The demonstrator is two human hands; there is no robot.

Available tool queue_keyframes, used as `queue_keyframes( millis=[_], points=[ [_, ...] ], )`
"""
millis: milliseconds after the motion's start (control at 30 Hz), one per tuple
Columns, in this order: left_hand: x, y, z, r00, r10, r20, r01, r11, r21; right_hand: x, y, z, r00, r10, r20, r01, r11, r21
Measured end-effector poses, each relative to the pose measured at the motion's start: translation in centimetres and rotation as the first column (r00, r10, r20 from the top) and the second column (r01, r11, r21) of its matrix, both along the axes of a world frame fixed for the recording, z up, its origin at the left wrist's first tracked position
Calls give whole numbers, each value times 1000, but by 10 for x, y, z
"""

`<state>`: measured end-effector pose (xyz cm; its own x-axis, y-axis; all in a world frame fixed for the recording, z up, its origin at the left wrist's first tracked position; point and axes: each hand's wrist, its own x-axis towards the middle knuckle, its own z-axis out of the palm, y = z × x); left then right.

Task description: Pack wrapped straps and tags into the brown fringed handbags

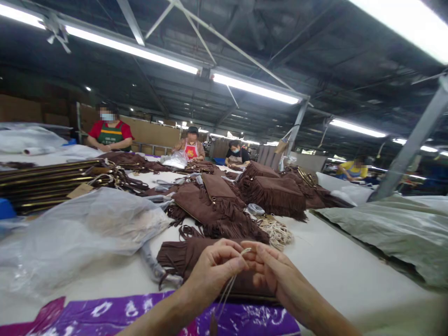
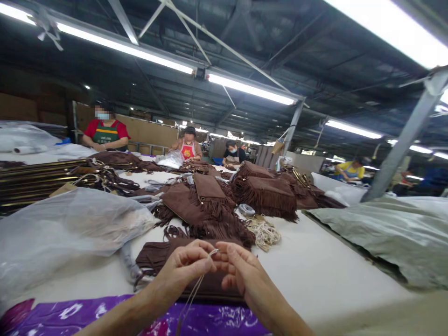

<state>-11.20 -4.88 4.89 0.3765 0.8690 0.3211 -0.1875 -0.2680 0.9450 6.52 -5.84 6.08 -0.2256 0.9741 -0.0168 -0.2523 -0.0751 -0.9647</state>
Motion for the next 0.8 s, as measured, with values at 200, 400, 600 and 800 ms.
queue_keyframes(
  millis=[200, 400, 600, 800],
  points=[
    [-18, 14, -6, 997, 49, 53, -51, 998, 21, -39, -2, -5, 953, 241, -186, -259, 963, -77],
    [-40, 25, -13, 949, 31, 315, 56, 963, -264, -62, 19, -7, 975, 215, -48, -218, 975, -51],
    [-74, 31, -21, 979, 77, 189, -10, 943, -331, -74, 34, -19, 947, 233, 220, -226, 972, -58],
    [-116, 33, -34, 911, 101, -401, -121, 992, -25, -73, 45, -30, 831, 230, 507, -300, 952, 61]
  ],
)
